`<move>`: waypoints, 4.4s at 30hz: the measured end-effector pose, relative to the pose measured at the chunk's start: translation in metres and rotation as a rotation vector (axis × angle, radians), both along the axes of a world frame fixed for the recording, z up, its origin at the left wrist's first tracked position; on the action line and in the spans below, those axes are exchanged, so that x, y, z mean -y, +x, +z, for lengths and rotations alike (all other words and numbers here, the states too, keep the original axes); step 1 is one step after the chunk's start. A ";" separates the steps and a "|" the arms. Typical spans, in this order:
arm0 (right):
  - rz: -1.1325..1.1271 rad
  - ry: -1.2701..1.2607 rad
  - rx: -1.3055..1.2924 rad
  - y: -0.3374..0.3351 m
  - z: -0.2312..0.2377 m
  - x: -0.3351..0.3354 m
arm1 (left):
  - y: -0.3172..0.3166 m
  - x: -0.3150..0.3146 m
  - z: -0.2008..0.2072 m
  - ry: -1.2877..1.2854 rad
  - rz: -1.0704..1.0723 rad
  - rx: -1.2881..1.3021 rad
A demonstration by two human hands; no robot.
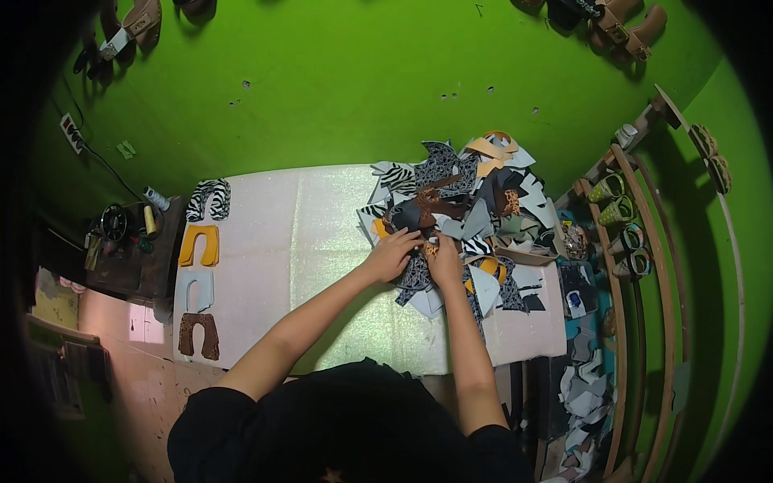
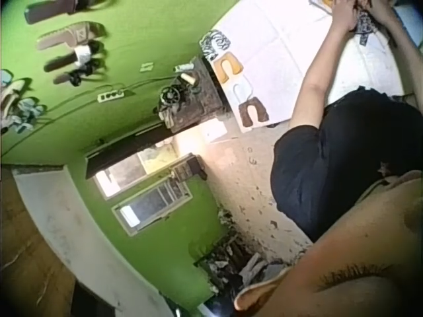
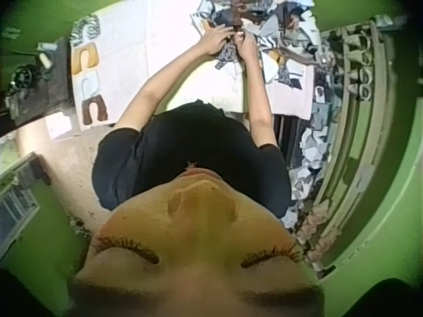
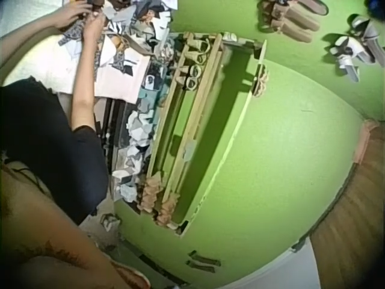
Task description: Sorting and arranging leather and fabric shoe components on a workbench.
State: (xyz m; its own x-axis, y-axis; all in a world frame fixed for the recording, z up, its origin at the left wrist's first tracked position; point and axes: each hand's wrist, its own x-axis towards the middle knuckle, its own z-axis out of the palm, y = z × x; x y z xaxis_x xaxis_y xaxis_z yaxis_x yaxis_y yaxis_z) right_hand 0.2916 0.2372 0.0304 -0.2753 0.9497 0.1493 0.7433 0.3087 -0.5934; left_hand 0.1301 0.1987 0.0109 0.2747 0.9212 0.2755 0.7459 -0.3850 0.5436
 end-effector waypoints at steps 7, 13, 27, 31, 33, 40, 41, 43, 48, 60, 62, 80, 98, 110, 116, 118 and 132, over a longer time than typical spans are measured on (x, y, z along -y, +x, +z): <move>-0.037 0.020 -0.007 0.030 0.001 -0.013 | -0.008 -0.015 -0.005 -0.259 0.269 -0.273; -0.144 0.073 -0.267 0.042 0.034 -0.020 | 0.007 -0.027 0.012 0.076 0.439 0.031; -0.080 -0.183 -1.057 0.071 0.038 -0.030 | 0.008 -0.054 0.004 0.114 0.543 -0.005; 0.003 -0.317 -1.231 0.066 0.039 -0.024 | -0.009 -0.042 -0.004 -0.192 0.539 0.339; 0.022 -0.359 -1.274 0.063 0.037 -0.019 | -0.013 -0.028 -0.005 -0.212 0.461 0.461; -0.042 -0.686 -1.264 0.043 0.028 0.016 | -0.020 0.020 -0.004 -0.216 0.484 0.736; -0.094 -0.754 -1.255 0.042 0.023 0.020 | -0.018 0.026 0.004 -0.305 0.497 0.883; -0.101 -0.755 -1.226 0.034 0.021 0.031 | -0.026 0.043 0.002 -0.420 0.501 0.862; -0.112 -0.768 -1.211 0.022 -0.006 0.046 | -0.026 0.078 0.001 -0.351 0.688 0.993; -0.184 -0.682 -1.121 -0.010 -0.032 0.084 | -0.069 0.117 -0.049 -0.717 0.652 1.292; -0.175 -0.671 -1.088 -0.012 -0.039 0.089 | -0.071 0.123 -0.043 -0.755 0.627 1.341; 0.107 -0.617 -0.850 -0.091 -0.038 0.128 | -0.090 0.150 -0.046 -1.083 0.283 1.470; 0.263 -0.581 -0.428 -0.150 -0.008 0.172 | -0.119 0.176 -0.018 -0.862 0.228 1.468; 0.217 -0.472 -0.102 -0.118 0.032 0.141 | -0.140 0.176 0.011 -0.801 0.163 1.303; 0.580 -0.676 -0.577 -0.122 0.000 0.111 | -0.143 0.179 0.042 -0.855 -0.021 1.261; 0.633 -0.862 -0.679 -0.129 0.008 0.116 | -0.146 0.184 0.056 -0.864 -0.035 1.266; 0.599 -0.916 -0.629 -0.151 0.027 0.137 | -0.174 0.222 0.067 -0.710 0.004 1.401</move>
State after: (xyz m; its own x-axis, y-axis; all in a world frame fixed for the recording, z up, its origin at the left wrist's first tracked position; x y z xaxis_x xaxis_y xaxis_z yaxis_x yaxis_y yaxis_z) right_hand 0.1402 0.1001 0.0576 -0.8181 0.5250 -0.2345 0.1415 -0.2115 -0.9671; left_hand -0.0435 -0.0230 0.0779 0.1791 0.9684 -0.1734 -0.4868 0.2404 0.8398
